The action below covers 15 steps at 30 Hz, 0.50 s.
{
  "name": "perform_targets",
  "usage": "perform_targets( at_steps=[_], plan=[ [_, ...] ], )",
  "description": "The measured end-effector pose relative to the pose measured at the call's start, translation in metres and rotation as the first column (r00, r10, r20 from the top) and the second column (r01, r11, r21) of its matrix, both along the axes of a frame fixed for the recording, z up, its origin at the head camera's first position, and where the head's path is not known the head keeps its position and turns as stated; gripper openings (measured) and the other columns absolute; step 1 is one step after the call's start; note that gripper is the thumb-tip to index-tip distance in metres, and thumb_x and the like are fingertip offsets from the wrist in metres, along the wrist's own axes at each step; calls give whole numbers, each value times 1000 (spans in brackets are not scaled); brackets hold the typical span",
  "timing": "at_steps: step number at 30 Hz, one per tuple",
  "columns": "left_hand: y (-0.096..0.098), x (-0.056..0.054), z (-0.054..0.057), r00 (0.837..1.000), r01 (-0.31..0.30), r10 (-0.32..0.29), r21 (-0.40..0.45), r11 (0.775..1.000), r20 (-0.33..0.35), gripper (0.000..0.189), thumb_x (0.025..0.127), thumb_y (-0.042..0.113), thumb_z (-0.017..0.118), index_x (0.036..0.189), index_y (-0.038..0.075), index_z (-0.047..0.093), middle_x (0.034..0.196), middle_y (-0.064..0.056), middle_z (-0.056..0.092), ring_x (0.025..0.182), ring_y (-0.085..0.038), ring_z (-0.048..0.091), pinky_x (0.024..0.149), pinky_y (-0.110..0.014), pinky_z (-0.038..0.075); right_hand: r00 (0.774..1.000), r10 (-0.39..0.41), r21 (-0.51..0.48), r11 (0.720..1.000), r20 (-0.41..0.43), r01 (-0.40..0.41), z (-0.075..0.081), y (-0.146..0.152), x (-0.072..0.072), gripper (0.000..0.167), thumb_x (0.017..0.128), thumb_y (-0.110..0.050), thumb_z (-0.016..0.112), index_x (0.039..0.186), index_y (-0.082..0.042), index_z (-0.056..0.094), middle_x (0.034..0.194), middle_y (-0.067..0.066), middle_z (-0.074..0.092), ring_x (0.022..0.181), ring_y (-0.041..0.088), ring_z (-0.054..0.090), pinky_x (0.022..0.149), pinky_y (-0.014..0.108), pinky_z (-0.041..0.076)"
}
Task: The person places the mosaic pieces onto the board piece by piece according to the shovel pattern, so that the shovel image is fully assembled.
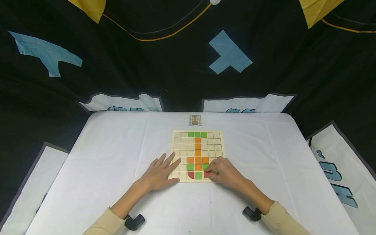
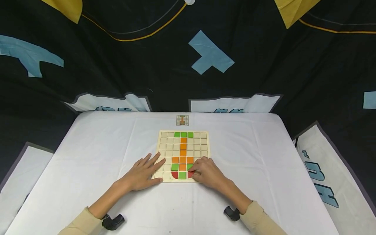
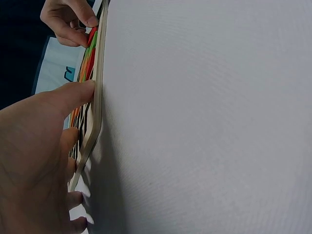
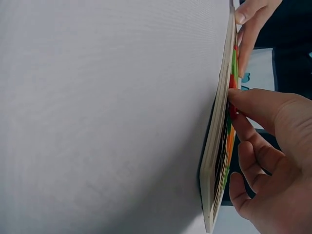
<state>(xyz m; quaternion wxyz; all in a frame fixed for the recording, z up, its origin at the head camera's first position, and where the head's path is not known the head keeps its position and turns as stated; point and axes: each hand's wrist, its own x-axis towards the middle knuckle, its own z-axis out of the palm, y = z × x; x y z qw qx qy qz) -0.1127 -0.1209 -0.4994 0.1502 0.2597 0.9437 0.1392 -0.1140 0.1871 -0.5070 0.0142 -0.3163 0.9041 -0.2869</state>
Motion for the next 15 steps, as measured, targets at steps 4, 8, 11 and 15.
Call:
perform_targets(
  at_steps=[4, 8, 11, 15],
  plan=[
    [0, 0, 1, 1000, -3, 3, 1, 1000, 3, 73, 98, 54, 55, 158, 19, 33, 165, -12, 16, 149, -43, 10, 115, -61, 16, 1000, 5, 24, 1000, -22, -4, 1, -1, 2, 17, 81, -8, 77, 96, -15, 82, 91, -9, 71, 89, 13, 56, 77, 33, 43],
    [1, 0, 2, 1000, -5, 5, 5, 1000, 5, 73, 97, 54, 55, 158, 19, 33, 165, -12, 17, 149, -43, 10, 115, -62, 16, 997, 21, 33, 999, -77, -18, 2, -3, 3, 17, 80, -7, 77, 95, -15, 82, 89, -9, 71, 90, 14, 58, 78, 35, 45],
    [0, 1, 2, 1000, -2, 2, 9, 1000, 5, 73, 97, 54, 55, 158, 18, 33, 165, -12, 17, 149, -43, 10, 115, -62, 15, 993, 25, 37, 999, -112, -21, 3, -5, 5, 16, 80, -8, 78, 95, -15, 83, 88, -8, 72, 87, 14, 58, 75, 34, 44],
    [0, 1, 2, 1000, 2, -2, 18, 1000, 5, 73, 97, 53, 56, 158, 18, 33, 165, -13, 17, 148, -44, 10, 114, -63, 15, 989, 24, 45, 999, -145, -17, 2, -6, 7, 16, 80, -8, 78, 94, -15, 83, 87, -8, 72, 83, 14, 58, 71, 33, 42]
  ],
)
